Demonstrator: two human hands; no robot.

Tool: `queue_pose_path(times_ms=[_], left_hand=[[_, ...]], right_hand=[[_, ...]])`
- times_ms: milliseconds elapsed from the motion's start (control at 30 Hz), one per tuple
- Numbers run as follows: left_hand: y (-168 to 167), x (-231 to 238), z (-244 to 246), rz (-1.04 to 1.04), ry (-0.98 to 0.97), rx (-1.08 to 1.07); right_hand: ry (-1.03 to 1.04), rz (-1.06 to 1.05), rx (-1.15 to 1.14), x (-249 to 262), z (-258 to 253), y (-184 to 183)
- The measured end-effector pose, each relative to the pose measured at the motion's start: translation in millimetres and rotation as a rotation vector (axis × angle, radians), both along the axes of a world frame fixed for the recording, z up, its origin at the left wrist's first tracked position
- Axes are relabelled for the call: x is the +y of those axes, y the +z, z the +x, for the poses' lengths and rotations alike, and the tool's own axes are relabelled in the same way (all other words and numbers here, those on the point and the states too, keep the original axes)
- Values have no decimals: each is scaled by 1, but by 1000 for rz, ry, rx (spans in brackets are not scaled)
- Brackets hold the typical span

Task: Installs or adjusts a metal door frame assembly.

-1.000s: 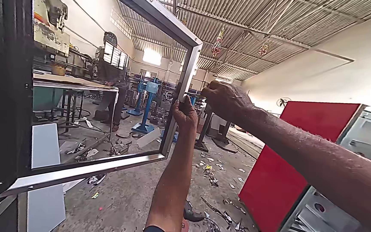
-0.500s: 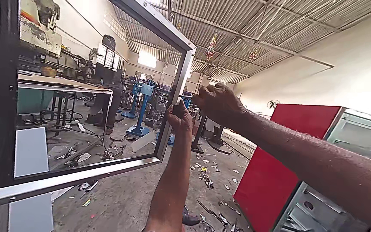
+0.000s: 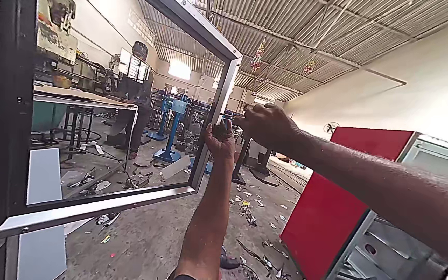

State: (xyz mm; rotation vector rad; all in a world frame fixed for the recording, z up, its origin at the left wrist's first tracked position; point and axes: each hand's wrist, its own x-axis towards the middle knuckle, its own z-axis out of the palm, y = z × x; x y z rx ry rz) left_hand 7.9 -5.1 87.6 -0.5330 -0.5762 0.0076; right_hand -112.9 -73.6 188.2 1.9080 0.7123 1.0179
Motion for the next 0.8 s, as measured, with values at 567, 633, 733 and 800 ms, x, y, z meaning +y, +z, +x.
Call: queue_pose_path(times_ms=[567, 633, 733, 800], left_hand=[[-8, 2, -3, 93, -20, 16], [-8, 1, -3, 67, -27, 8], [-8, -3, -1, 86, -38, 31], [-10, -5, 1, 93, -23, 54]], right_hand=[[-37, 485, 255, 0, 4, 12], [-4, 170, 22, -1, -5, 2], [-38, -9, -74, 2, -9, -5], [-58, 312, 124, 3, -3, -2]])
